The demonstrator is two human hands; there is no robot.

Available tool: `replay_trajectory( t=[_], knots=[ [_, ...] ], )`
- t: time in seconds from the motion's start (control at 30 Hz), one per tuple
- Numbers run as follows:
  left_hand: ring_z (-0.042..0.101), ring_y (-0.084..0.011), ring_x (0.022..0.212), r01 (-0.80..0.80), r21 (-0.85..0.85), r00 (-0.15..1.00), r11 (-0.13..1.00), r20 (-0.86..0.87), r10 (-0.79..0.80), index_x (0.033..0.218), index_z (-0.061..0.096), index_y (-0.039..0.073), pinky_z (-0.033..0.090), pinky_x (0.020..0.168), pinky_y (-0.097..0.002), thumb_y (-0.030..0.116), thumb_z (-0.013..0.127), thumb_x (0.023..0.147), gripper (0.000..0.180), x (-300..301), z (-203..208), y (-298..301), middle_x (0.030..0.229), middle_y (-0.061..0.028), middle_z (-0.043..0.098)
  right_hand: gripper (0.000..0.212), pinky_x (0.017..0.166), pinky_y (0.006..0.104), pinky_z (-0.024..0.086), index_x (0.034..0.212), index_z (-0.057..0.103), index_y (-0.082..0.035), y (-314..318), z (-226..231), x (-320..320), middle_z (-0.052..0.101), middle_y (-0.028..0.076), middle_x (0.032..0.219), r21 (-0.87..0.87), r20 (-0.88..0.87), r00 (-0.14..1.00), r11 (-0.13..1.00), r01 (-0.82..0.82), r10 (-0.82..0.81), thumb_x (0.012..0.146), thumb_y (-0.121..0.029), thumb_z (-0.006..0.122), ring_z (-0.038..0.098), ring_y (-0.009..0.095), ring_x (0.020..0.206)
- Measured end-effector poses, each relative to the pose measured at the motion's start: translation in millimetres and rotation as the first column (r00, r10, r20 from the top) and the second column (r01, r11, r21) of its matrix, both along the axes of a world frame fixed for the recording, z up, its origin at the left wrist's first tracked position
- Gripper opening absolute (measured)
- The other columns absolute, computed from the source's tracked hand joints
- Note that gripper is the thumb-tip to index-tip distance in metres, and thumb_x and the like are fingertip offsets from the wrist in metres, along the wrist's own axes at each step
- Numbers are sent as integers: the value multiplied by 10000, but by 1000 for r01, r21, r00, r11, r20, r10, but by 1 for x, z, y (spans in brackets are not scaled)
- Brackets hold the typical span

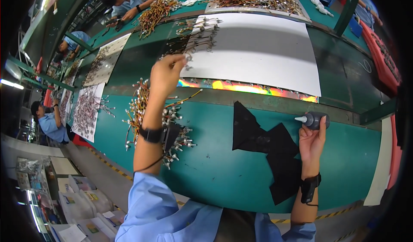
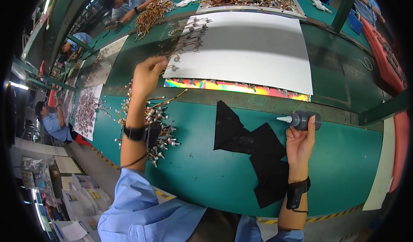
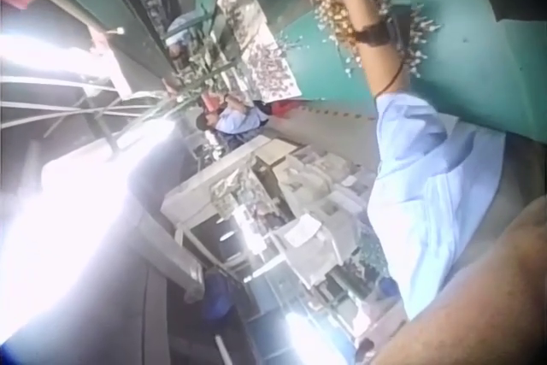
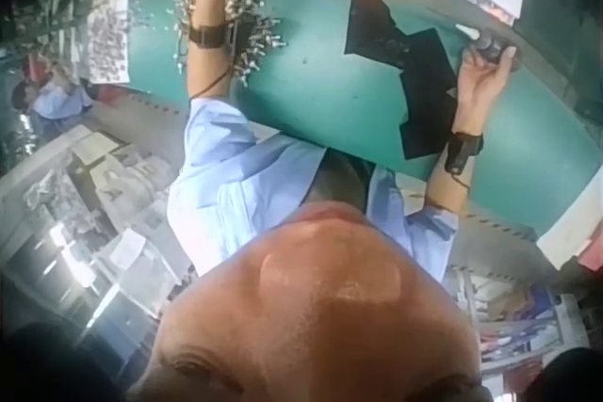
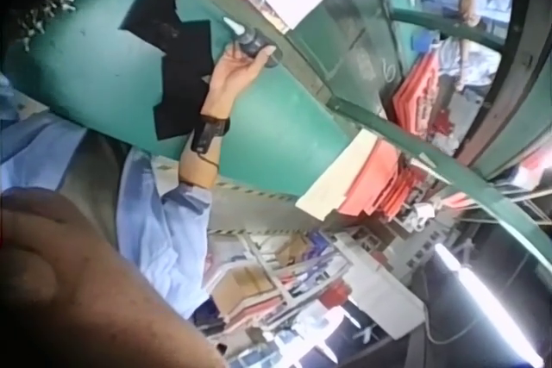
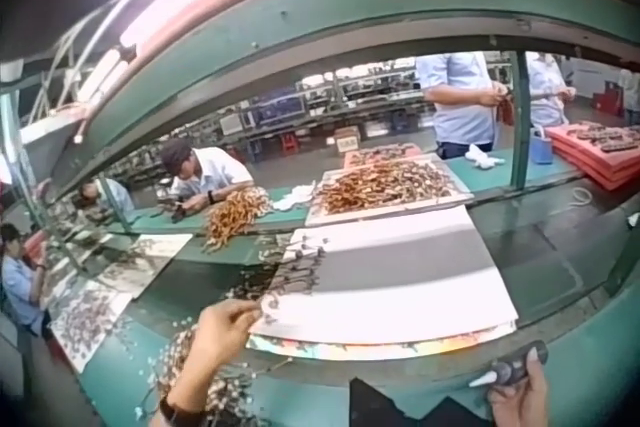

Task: Applying glue to small electronic components and wiring on an assembly line.

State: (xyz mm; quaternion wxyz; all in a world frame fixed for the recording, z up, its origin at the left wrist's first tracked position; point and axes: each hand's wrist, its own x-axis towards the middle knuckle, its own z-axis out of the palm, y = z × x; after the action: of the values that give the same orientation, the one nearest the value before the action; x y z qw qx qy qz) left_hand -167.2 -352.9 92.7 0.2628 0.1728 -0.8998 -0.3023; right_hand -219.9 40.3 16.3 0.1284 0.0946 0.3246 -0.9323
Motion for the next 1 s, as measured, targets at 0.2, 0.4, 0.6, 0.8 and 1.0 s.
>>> replay_trajectory(
  t=[0.2,0.4,0.6,0.8,1.0],
  knots=[
    [576,-233,665,7,49,989,999,147,-15,871,617,-11,453,599,-302,93,613,766,148,126,-4,54,795,-115,606,247,476,203,304,939,517,-51,1,1,-3,568,61,841,-37,-59,998,999,-28,26,893,-293,502,367,89,528],
    [562,-251,654,-83,30,993,996,86,80,852,617,-10,449,596,-317,69,622,752,127,165,-12,54,785,-121,596,219,485,211,292,913,515,-60,-5,8,6,541,36,792,-21,-75,997,1000,14,-15,891,-278,510,349,94,538],
    [561,-298,674,58,-195,998,979,31,-53,840,619,-14,449,615,-350,59,631,728,134,130,3,58,760,-131,584,208,489,215,292,897,516,-63,-2,3,9,525,29,780,-53,-119,993,998,-19,13,887,-271,519,351,98,541],
    [562,-321,712,108,-328,974,938,222,-35,828,623,-5,457,631,-374,85,646,714,147,139,-25,78,788,-132,562,210,496,219,298,896,515,-60,-2,1,5,516,28,773,-65,-94,996,998,-15,9,886,-269,522,355,103,548],
    [568,-305,755,-123,-346,933,930,279,227,877,613,14,470,623,-387,135,648,716,205,155,-37,78,849,-123,536,222,500,222,298,898,514,-48,-1,1,2,513,30,766,-58,-93,995,998,-36,30,881,-269,530,356,105,553]
  ],
)
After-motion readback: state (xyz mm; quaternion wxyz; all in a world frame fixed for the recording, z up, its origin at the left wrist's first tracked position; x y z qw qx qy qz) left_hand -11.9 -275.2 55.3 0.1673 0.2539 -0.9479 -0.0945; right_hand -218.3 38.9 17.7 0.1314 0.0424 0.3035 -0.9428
